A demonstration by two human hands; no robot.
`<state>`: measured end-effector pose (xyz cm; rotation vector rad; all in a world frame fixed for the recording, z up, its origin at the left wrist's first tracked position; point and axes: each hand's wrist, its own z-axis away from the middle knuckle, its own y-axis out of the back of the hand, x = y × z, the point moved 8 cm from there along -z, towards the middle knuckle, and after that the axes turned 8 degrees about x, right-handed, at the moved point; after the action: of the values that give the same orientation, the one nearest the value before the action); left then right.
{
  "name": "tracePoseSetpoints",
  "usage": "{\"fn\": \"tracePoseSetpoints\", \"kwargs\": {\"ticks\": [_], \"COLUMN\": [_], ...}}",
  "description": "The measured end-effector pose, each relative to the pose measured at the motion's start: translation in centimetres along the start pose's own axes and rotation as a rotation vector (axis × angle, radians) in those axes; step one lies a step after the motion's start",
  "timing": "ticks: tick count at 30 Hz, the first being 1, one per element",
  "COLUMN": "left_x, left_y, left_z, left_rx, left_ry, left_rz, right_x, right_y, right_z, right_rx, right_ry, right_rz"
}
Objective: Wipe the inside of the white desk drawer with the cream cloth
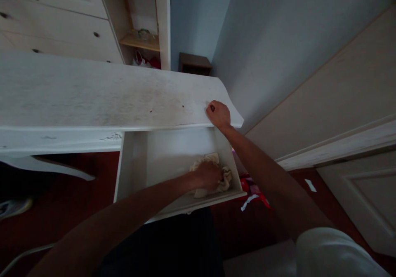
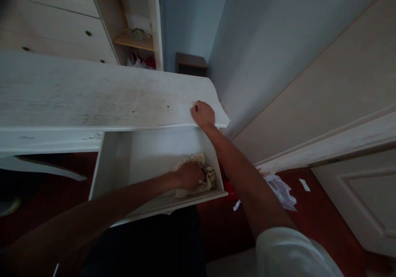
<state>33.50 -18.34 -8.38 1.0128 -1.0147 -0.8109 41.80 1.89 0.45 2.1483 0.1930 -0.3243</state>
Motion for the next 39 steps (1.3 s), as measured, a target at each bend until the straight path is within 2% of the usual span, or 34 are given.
{"fn": "tracePoseSetpoints", "kwargs": {"ticks": [4,9,16,18,24,29,31,34,39], "left_x": [-1.6,-4.5,-8.9,-9.5,-11.0,-14.5,-15.7,-16.4,-15.5], "left_y": [0.4,0.7,-0.2,-0.5,0.4,4.4,5.5,5.8,6.0], "left_z": [2.7,8.1,14.7,15.8,15.7,15.2,15.2,15.0,14.6], "left_rx": [-0.044,-0.068,-0.315,-0.337,-0.134,0.206,0.302,0.331,0.226], "left_ry": [0.033,0.148,0.271,0.306,0.370,0.426,0.467,0.504,0.595], "left_rz": [0.014,0.038,0.066,0.020,-0.166,-0.341,-0.361,-0.371,-0.342], "right_x": [0.4,0.5,0.6,0.6,0.6,0.6,0.6,0.5,0.7], "right_y": [0.0,0.2,0.3,0.4,0.4,0.5,0.5,0.6,0.7], "right_z": [0.0,0.0,0.2,0.3,0.4,0.4,0.4,0.4,0.4], "right_rx": [0.014,0.049,0.072,0.079,0.077,0.091,0.096,0.104,0.097], "right_ry": [0.009,0.041,0.052,0.065,0.063,0.065,0.068,0.077,0.070], "right_rz": [0.002,-0.022,-0.059,-0.069,-0.065,-0.066,-0.066,-0.078,-0.086]}}
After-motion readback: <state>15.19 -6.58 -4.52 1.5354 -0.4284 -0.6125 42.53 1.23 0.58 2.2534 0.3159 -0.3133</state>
